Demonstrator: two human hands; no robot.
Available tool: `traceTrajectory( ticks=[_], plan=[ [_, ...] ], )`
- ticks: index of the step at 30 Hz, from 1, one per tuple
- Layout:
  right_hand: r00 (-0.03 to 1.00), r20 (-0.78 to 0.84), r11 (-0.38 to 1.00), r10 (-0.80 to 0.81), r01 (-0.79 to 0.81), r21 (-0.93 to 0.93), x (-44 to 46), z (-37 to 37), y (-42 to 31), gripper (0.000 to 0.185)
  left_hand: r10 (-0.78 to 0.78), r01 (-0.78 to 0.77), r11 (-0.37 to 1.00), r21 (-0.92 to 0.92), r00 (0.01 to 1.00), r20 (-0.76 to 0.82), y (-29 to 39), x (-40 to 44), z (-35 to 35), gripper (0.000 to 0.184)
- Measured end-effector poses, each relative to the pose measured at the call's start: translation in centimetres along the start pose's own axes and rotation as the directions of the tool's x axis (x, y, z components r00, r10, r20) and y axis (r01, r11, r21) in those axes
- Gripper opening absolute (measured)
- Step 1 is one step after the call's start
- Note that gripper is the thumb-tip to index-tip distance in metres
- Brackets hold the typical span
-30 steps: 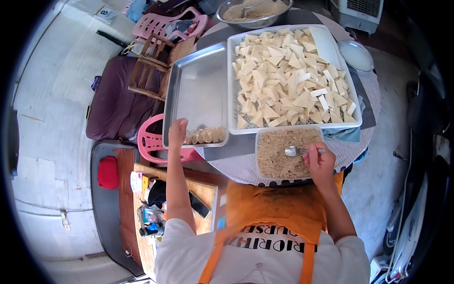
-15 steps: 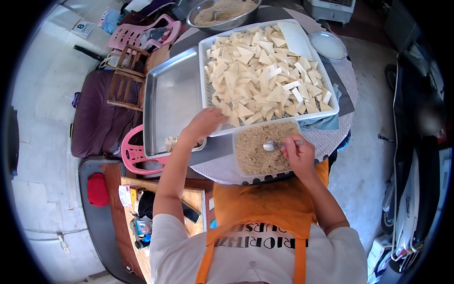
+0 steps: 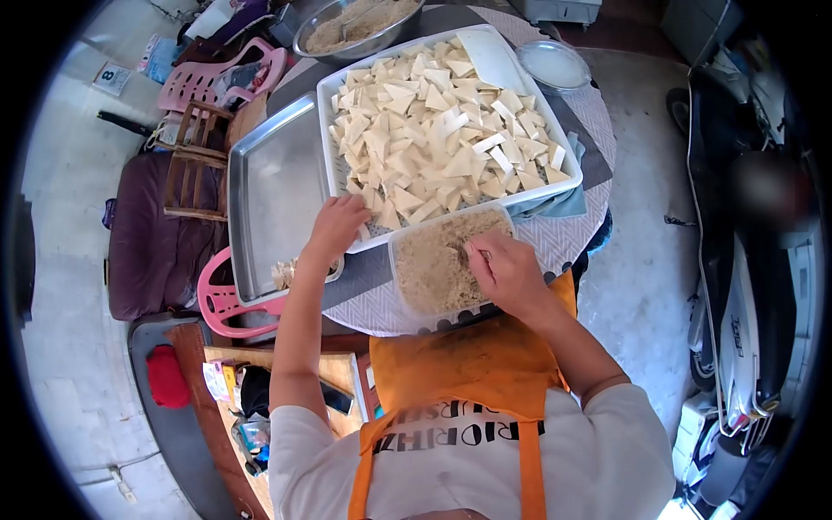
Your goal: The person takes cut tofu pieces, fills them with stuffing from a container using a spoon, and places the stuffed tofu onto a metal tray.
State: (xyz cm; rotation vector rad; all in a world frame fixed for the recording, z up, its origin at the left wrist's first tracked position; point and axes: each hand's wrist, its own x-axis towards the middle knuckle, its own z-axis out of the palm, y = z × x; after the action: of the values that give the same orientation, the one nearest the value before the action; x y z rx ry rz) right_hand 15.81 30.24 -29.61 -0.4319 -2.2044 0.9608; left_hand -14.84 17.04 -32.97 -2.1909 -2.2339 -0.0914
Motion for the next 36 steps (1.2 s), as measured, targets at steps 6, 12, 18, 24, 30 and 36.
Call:
traceTrajectory(
  ticks=[6,12,18,24,30,36],
  plan=[
    [0.981,-0.065,0.977,0.184,-0.174,0.125,-0.3,-0.5,0.0,0.007,-0.266,0.208,0.834,-0.512,0.963,-0.041,-0.5,-0.5,-0.5,0.029],
    [0.944,-0.149,0.911,0.293,-0.229,0.344,-0.8,-1.1,-0.6,0.011,-0.563,-0.184,-0.387,-0.903,0.823,0.074,8.9,-1.1,-2.4,0.040],
    [0.985,-0.116,0.982,-0.131,0.145,0.120,0.4,-1.4,-3.0,0.005,-0.536,-0.138,-0.515,-0.846,0.822,0.193,15.5,-0.3,-0.6,0.038],
    [0.964,-0.079,0.964,-0.253,0.259,0.068,-0.3,-0.2,-3.2,0.012,-0.472,-0.039,-0.492,-0.870,0.852,0.228,16.7,0.1,-2.1,0.042],
    [0.951,-0.083,0.953,-0.299,0.302,0.027,-0.7,-0.2,-3.1,0.015,-0.500,0.003,-0.267,-0.964,0.854,0.141,16.8,0.1,-1.5,0.045],
    [0.948,-0.052,0.948,-0.315,0.312,-0.059,-1.0,0.3,-2.9,0.016,-0.494,0.051,-0.068,-0.996,0.866,0.078,17.0,0.2,-0.6,0.044]
  ],
)
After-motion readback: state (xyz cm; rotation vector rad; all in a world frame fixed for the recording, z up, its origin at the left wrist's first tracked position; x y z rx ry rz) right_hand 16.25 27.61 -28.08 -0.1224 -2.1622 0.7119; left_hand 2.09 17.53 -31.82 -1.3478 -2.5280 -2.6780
